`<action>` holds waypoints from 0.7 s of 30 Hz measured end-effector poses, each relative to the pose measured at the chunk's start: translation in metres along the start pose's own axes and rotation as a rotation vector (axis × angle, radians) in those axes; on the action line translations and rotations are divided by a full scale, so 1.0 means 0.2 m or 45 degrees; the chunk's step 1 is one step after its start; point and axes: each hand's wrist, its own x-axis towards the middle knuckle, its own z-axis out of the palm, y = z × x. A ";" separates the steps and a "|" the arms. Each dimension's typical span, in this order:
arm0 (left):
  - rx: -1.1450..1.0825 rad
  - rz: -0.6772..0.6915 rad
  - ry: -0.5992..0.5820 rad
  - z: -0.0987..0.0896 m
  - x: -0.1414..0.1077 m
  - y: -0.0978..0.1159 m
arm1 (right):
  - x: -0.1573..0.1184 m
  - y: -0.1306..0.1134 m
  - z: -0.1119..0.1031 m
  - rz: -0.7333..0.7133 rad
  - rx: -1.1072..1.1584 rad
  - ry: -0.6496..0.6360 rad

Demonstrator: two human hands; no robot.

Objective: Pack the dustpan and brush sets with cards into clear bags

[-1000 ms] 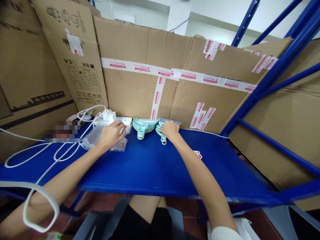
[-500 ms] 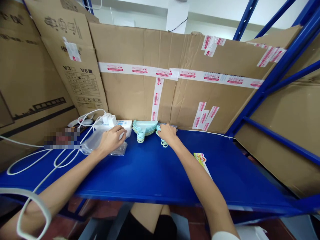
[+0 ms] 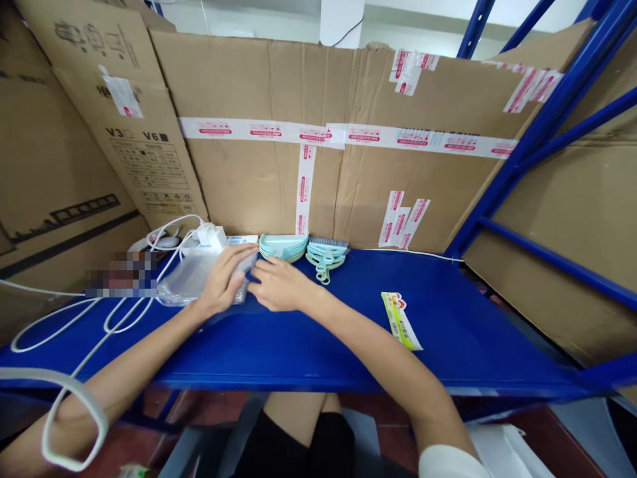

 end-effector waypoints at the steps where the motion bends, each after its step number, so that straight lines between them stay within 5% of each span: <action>1: -0.062 0.116 -0.063 0.02 0.00 0.03 | 0.01 -0.03 0.03 -0.040 0.013 -0.019; 5: -0.095 0.363 -0.232 0.08 -0.01 0.07 | -0.01 -0.07 0.12 -0.091 -0.008 -0.062; 11: 0.143 0.351 -0.097 0.04 -0.02 0.02 | -0.20 0.00 0.06 -0.146 -0.276 0.063; 13: 0.226 0.255 -0.077 0.04 -0.01 0.01 | -0.30 0.04 0.02 0.067 -0.329 0.068; 18: 0.308 -0.029 -0.113 0.06 -0.01 -0.02 | -0.47 0.14 -0.01 1.081 -0.240 -0.035; 21: 0.309 -0.136 -0.190 0.08 -0.01 -0.04 | -0.48 0.14 0.02 1.236 -0.087 -0.218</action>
